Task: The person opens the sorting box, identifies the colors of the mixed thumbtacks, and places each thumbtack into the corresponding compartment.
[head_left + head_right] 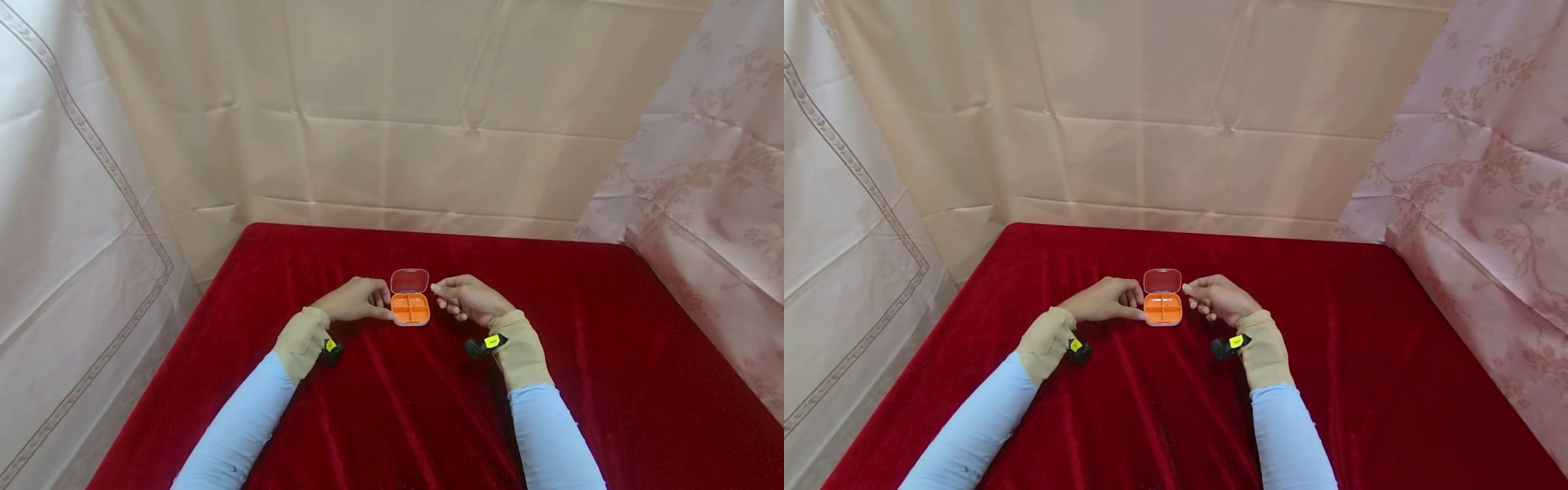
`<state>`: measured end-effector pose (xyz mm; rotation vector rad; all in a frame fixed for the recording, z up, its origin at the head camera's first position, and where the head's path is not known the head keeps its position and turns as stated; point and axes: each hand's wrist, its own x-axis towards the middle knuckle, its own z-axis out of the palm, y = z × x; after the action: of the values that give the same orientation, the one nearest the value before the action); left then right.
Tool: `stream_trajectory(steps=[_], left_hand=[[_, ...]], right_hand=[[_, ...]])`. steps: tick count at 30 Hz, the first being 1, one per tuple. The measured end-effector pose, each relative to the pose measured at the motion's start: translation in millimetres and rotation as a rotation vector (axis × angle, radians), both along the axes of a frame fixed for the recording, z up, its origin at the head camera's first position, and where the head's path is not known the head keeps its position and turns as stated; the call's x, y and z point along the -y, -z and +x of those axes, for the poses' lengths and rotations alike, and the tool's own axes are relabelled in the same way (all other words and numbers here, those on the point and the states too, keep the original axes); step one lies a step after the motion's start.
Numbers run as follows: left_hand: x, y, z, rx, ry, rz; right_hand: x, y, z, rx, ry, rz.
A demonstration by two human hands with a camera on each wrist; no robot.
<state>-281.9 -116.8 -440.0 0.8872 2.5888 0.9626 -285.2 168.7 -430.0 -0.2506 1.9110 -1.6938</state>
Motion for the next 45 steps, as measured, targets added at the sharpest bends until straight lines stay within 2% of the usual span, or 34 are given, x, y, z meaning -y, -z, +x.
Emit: stream_trajectory(steps=[25,45], left_hand=[[-1.4,-0.7,0.9,-0.001,-0.01,-0.009],[-2.1,-2.5,2.1,-0.003,0.001,0.004]], right_hand=[[4.3,0.4,1.0,0.007,-0.021,0.018],[9.4,0.9,3.0,-0.013,-0.09,0.016]])
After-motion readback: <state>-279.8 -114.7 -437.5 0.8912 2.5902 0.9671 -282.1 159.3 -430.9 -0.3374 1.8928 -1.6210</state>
